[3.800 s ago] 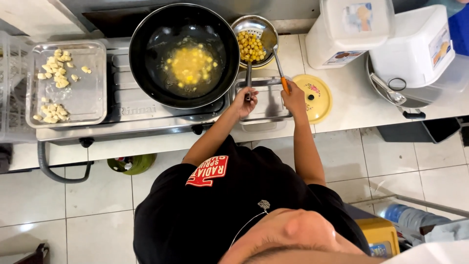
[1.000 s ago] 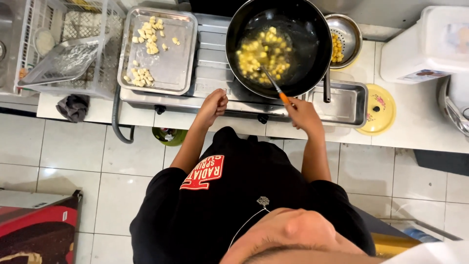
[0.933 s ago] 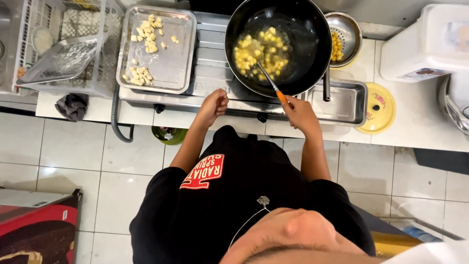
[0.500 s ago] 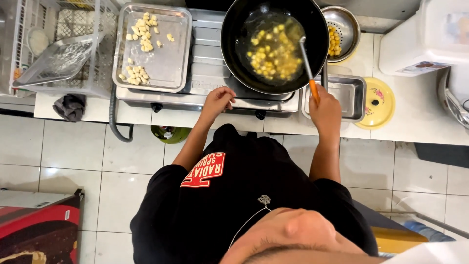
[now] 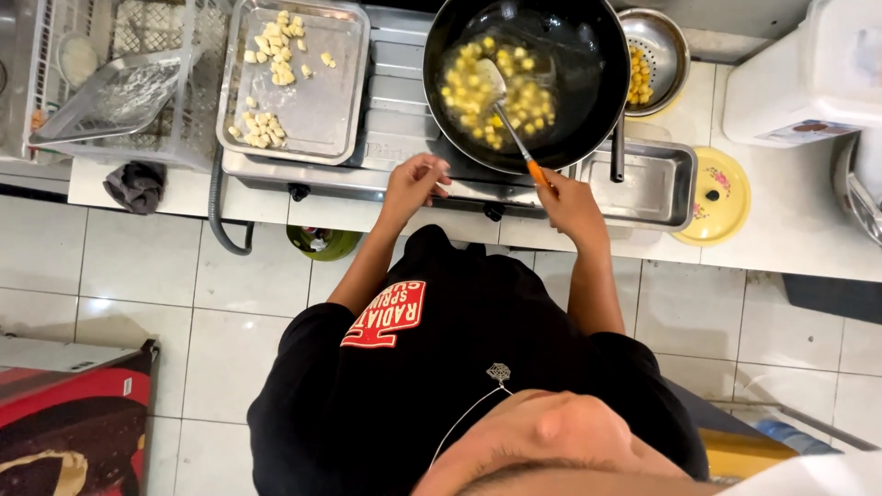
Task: The person is frying small pieces of dough in a wok and draining them with a slotted spoon.
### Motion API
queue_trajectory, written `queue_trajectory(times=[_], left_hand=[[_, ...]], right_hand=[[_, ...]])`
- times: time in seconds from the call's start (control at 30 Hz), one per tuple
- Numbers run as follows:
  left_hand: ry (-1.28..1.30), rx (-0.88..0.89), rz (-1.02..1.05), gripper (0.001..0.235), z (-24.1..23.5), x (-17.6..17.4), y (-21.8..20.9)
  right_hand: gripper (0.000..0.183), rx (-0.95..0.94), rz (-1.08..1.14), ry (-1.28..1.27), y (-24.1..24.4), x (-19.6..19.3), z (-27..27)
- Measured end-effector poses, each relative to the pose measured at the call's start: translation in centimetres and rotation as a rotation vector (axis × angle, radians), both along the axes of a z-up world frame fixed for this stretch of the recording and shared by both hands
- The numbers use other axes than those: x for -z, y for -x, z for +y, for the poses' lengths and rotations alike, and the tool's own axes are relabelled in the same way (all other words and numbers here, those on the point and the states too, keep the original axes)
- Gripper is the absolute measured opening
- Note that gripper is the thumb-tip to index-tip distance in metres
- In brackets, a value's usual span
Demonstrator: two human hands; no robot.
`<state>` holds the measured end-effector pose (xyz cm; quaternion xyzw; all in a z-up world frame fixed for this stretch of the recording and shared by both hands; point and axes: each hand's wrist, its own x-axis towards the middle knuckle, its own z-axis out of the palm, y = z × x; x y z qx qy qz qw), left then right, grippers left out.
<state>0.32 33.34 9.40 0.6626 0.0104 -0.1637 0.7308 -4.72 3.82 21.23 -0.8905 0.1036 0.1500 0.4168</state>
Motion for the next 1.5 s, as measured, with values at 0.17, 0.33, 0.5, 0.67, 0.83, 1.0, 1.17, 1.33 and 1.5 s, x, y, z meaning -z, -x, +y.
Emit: queue_trajectory(times=[0.17,0.33,0.5,0.67,0.83,1.0,1.17,1.33,1.5], left_hand=[[0.117,-0.103,0.062,0.022,1.7,1.9,-0.9],[0.098,-0.294,0.110,0.037,6.7,7.8,-4.4],[-1.209,-0.620,-0.675,0.021,11.3,2.9,-4.4],[-1.271,-0.485,-0.627,0.032,14.5,8.5,-6.3],[-1.430,-0.359,-0.415,0.047,13.8,7.7,-6.6],[-1.459,-0.253,-0.381,0.068,13.2,6.8,-6.6],[-1.178,-0.323,-0.464,0.056,10.8,3.5,-5.0],[-0.890,-0.745,-0.613,0.042,10.1,7.8,-4.9],[0.071,-1.200,0.090,0.059,12.0,17.8,-7.0]], right_hand=[[0.041,-0.053,-0.186,0.045,0.2,0.3,-0.7],[0.038,-0.038,-0.433,0.182,0.0,0.7,-3.5],[0.032,0.009,-0.536,0.418,-0.7,3.7,-6.8],[0.032,-0.018,-0.452,0.455,-1.5,4.6,-6.9],[0.034,-0.040,-0.336,0.327,-1.9,3.1,-4.5],[0.040,-0.031,-0.115,0.174,-1.5,0.9,-2.8],[0.041,-0.053,-0.175,0.167,-1.1,0.5,-4.2],[0.038,0.023,-0.370,0.296,-0.8,0.6,-5.7],[0.033,0.074,-0.502,0.458,-1.4,3.8,-7.8]])
